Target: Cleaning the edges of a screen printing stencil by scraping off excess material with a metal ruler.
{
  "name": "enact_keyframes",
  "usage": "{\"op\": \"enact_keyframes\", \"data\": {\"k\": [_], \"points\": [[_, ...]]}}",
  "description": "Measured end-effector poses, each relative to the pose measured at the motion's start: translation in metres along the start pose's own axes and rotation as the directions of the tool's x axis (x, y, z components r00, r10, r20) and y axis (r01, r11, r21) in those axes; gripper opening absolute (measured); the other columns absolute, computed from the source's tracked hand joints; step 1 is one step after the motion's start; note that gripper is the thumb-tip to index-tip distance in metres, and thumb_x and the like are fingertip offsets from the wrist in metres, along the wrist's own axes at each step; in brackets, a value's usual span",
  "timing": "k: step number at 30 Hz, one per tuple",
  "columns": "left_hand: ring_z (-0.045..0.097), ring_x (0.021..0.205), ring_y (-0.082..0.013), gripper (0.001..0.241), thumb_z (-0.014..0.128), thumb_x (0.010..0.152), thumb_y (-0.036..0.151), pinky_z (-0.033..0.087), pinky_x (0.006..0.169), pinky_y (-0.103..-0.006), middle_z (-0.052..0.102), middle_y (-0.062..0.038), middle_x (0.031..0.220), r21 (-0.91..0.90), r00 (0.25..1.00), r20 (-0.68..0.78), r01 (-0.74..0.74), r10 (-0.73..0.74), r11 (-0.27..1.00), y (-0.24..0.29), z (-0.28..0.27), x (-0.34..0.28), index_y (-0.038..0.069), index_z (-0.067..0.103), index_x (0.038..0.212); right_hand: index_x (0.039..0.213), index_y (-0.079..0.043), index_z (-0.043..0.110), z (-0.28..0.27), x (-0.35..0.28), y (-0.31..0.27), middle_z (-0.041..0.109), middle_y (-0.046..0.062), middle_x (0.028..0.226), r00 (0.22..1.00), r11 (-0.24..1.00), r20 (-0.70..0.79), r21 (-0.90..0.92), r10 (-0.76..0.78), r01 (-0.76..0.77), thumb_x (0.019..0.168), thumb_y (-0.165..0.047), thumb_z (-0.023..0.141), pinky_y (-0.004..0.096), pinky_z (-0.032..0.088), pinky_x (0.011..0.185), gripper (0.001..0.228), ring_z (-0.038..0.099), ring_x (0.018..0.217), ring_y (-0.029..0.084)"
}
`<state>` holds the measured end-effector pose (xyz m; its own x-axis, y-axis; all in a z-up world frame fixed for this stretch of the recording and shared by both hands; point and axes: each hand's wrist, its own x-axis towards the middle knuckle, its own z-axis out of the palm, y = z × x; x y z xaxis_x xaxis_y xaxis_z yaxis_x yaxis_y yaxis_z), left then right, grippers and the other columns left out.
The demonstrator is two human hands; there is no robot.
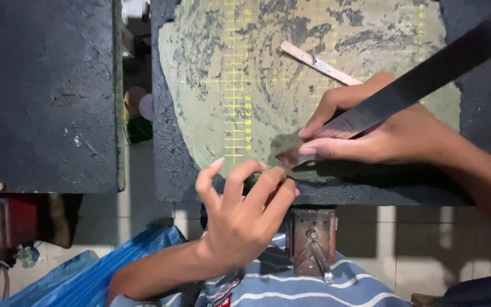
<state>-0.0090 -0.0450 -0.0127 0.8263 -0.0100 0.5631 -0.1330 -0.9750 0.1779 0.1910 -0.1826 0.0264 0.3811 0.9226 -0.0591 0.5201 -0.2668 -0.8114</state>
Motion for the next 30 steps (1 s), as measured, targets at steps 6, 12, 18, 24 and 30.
{"op": "enact_keyframes", "data": {"k": [6, 12, 18, 24, 30], "points": [[0.066, 0.093, -0.0160, 0.022, 0.073, 0.102, 0.008, 0.026, 0.107, -0.0428, 0.068, 0.007, 0.096, 0.062, 0.997, -0.069, -0.034, 0.038, 0.998, -0.001, 0.002, -0.002, 0.022, 0.066, 0.086, 0.089, -0.007, 0.078, 0.003, -0.001, 0.002, 0.080, 0.005, 0.084, 0.991, 0.995, -0.107, -0.072, -0.076, 0.068, 0.080, -0.022, 0.086, 0.020, 0.057, 0.062, 0.020, 0.078, 0.074, 0.012], [0.066, 0.075, -0.0150, 0.016, 0.072, 0.099, -0.001, 0.041, 0.100, -0.0353, 0.060, 0.001, 0.082, 0.014, 0.982, -0.090, -0.165, 0.166, 0.986, -0.006, 0.004, -0.005, 0.013, 0.068, 0.093, 0.089, -0.010, 0.080, 0.004, 0.003, 0.006, 0.081, 0.001, 0.079, 0.999, 0.999, -0.026, -0.005, 0.045, -0.045, 0.079, -0.024, 0.086, 0.019, 0.051, 0.058, 0.019, 0.075, 0.070, 0.008], [0.066, 0.078, -0.0126, 0.009, 0.072, 0.101, 0.007, 0.035, 0.094, -0.0352, 0.065, 0.004, 0.087, 0.009, 0.986, -0.093, -0.137, 0.137, 0.991, -0.001, 0.005, -0.013, 0.014, 0.071, 0.096, 0.088, -0.011, 0.081, 0.006, 0.001, 0.006, 0.083, 0.000, 0.079, 0.999, 0.999, 0.023, -0.004, -0.043, 0.043, 0.077, -0.026, 0.087, 0.018, 0.052, 0.053, 0.019, 0.078, 0.065, 0.008], [0.063, 0.084, -0.0097, 0.009, 0.075, 0.101, 0.017, 0.027, 0.100, -0.0376, 0.070, 0.011, 0.094, -0.005, 0.993, -0.119, -0.005, 0.004, 1.000, 0.004, 0.012, -0.024, 0.023, 0.073, 0.095, 0.090, -0.009, 0.080, 0.013, 0.001, 0.003, 0.082, 0.004, 0.085, 0.972, 0.972, -0.005, 0.020, -0.234, 0.234, 0.077, -0.025, 0.085, 0.020, 0.062, 0.063, 0.021, 0.082, 0.076, 0.013], [0.057, 0.078, -0.0097, 0.007, 0.068, 0.103, 0.021, 0.022, 0.098, -0.0364, 0.073, 0.015, 0.095, 0.010, 0.988, -0.153, 0.026, -0.025, 1.000, 0.003, 0.009, -0.022, 0.027, 0.072, 0.099, 0.090, -0.009, 0.079, 0.008, 0.004, 0.004, 0.082, 0.002, 0.085, 0.961, 0.964, 0.070, 0.038, -0.266, 0.264, 0.082, -0.028, 0.078, 0.022, 0.061, 0.061, 0.020, 0.082, 0.074, 0.013]]}}
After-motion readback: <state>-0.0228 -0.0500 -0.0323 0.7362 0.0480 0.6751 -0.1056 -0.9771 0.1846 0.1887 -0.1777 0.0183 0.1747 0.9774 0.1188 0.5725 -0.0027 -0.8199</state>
